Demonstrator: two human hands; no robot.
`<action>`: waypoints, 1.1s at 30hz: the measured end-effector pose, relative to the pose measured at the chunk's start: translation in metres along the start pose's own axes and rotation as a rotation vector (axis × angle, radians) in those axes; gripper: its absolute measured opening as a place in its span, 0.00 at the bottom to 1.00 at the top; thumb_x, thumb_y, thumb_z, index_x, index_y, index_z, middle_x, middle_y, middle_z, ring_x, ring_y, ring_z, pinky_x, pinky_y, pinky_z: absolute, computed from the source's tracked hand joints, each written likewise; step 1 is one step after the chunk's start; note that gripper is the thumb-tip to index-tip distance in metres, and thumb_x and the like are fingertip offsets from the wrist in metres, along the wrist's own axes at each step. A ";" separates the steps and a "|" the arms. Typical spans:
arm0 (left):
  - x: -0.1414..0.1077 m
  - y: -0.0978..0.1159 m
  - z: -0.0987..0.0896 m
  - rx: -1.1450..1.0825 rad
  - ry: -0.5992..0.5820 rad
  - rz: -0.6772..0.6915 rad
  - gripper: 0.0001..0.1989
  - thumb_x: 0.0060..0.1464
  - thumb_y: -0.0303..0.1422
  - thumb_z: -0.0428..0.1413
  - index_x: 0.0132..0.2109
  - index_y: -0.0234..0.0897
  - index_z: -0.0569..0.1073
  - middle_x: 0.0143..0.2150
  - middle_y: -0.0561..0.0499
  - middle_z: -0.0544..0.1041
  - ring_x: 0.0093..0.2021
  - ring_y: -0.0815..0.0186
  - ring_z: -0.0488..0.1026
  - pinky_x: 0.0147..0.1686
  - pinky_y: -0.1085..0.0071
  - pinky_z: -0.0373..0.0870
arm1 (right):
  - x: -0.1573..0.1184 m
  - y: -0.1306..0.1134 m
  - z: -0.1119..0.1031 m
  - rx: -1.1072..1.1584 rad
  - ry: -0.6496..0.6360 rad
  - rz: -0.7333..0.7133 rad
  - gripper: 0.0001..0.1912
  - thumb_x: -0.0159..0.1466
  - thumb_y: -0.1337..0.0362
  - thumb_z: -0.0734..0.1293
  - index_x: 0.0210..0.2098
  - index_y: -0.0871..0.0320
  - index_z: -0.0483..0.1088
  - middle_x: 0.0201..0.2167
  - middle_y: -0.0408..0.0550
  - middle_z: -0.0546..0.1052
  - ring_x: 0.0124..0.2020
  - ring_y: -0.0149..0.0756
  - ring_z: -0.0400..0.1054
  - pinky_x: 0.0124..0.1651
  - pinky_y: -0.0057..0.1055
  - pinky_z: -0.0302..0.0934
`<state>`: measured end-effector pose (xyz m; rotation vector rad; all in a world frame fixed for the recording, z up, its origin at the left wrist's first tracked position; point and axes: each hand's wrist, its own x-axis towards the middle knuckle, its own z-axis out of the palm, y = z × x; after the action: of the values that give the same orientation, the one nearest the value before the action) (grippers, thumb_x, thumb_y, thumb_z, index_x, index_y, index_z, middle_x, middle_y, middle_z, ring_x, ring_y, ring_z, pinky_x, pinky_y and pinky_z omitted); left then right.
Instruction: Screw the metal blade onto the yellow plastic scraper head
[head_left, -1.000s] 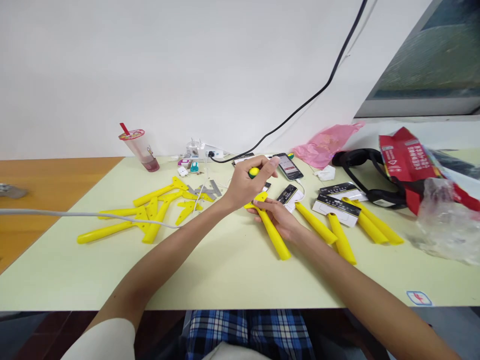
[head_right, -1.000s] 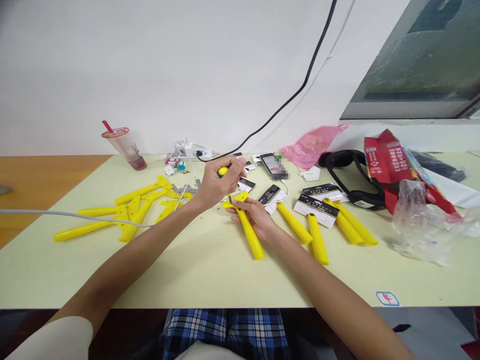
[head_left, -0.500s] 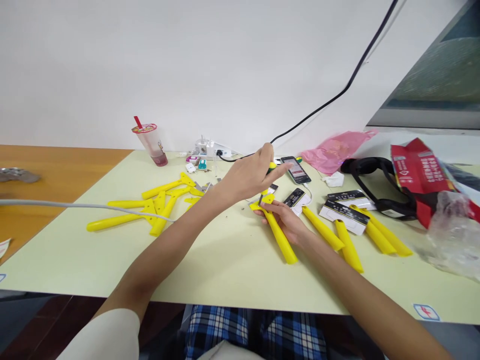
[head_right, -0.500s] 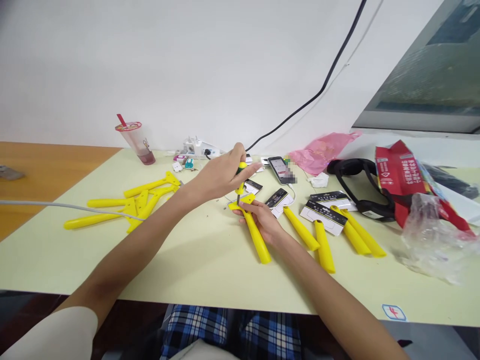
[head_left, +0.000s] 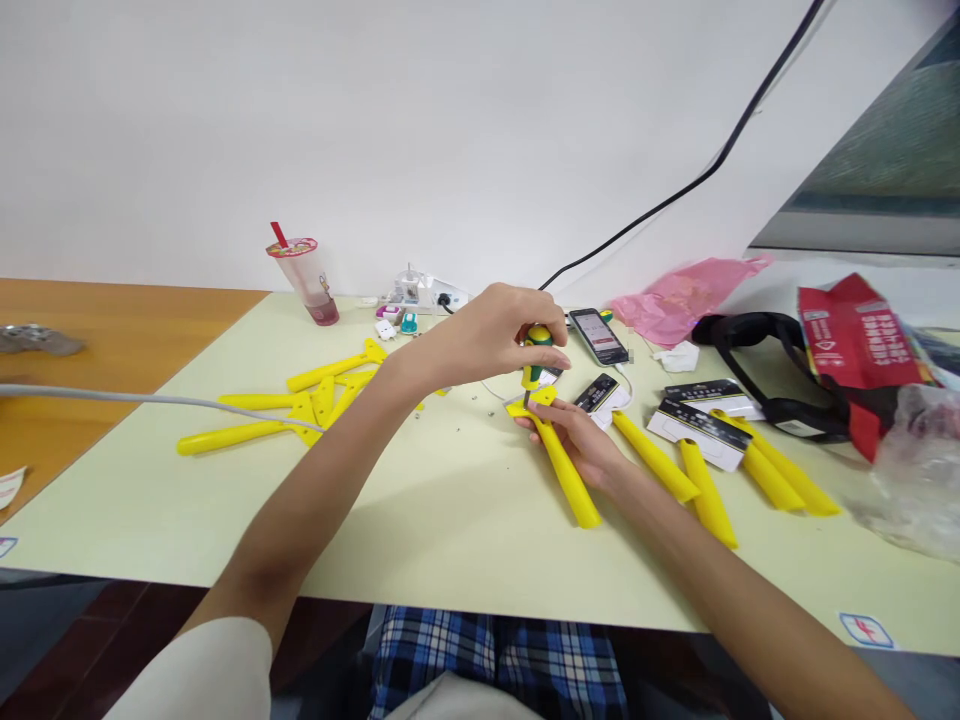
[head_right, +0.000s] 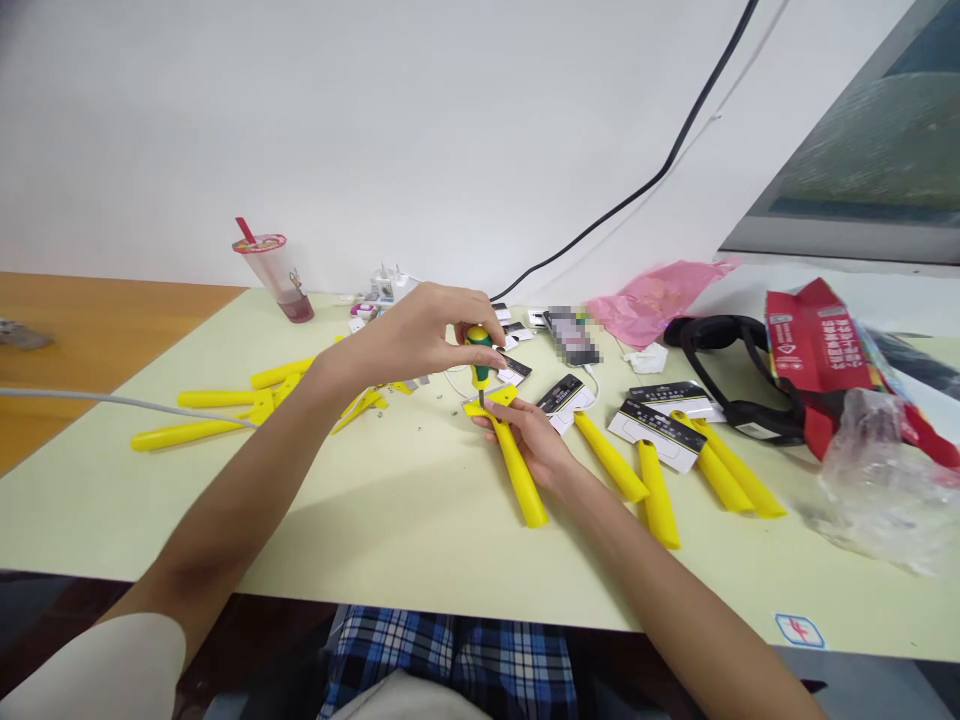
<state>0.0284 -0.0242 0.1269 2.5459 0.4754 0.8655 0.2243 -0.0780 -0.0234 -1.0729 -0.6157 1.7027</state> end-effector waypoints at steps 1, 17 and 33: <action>0.000 0.001 0.000 -0.007 0.009 -0.002 0.05 0.59 0.36 0.66 0.35 0.41 0.81 0.38 0.50 0.81 0.36 0.62 0.74 0.36 0.66 0.64 | 0.000 0.000 0.000 -0.004 -0.005 -0.004 0.09 0.61 0.73 0.78 0.39 0.59 0.77 0.41 0.50 0.83 0.38 0.37 0.82 0.30 0.22 0.76; 0.000 0.011 0.006 -0.064 -0.012 -0.010 0.08 0.56 0.39 0.69 0.34 0.41 0.81 0.35 0.48 0.79 0.36 0.60 0.74 0.38 0.65 0.65 | 0.000 0.002 0.000 -0.061 0.000 -0.043 0.09 0.61 0.74 0.76 0.38 0.58 0.78 0.39 0.49 0.84 0.37 0.37 0.82 0.30 0.22 0.75; 0.006 -0.003 0.020 0.098 0.227 -0.083 0.23 0.55 0.48 0.70 0.29 0.39 0.69 0.28 0.52 0.68 0.30 0.64 0.63 0.36 0.66 0.55 | -0.004 0.003 0.004 -0.040 -0.013 -0.048 0.08 0.62 0.74 0.77 0.34 0.58 0.76 0.40 0.51 0.84 0.38 0.36 0.82 0.32 0.22 0.74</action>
<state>0.0450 -0.0242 0.1135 2.5059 0.7035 1.1311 0.2201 -0.0829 -0.0224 -1.0683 -0.6814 1.6626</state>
